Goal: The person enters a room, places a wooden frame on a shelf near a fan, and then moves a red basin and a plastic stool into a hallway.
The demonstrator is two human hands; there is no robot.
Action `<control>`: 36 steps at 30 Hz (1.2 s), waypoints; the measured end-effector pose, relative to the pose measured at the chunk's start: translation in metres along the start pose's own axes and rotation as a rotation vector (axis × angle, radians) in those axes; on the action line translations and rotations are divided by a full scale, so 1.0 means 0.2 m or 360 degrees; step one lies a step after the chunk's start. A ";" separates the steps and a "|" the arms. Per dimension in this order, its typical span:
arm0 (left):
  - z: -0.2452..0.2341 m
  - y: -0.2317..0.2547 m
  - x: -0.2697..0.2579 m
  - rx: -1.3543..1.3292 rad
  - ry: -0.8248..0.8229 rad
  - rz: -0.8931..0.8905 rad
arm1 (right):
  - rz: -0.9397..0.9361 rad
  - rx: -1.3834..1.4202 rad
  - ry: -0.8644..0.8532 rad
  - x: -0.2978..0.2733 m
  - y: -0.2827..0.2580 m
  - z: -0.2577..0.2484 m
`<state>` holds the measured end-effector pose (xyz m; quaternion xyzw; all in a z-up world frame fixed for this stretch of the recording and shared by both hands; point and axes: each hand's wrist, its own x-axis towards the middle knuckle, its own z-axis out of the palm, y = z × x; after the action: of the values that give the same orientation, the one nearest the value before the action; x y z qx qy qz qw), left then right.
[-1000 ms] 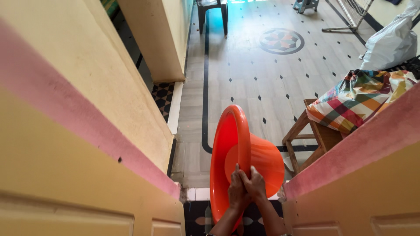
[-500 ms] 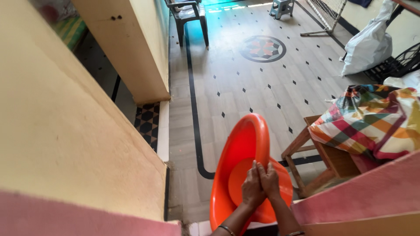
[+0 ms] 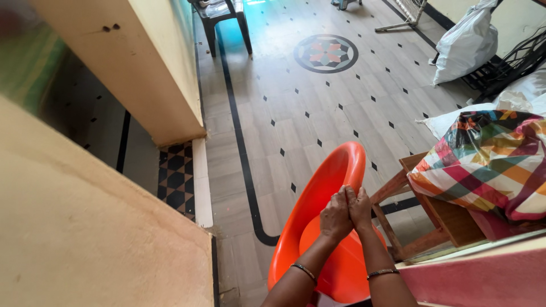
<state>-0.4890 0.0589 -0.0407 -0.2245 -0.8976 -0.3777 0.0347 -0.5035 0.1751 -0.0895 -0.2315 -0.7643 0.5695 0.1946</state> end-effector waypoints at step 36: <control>-0.78 -1.13 1.81 -0.0274 -0.0092 0.0202 | 0.0276 0.0250 0.0106 1.41 -0.57 1.42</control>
<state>-0.9275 -0.0526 0.0045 -0.2939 -0.8464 -0.4440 0.0132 -0.9085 0.0890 -0.0485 -0.2995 -0.6875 0.6345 0.1873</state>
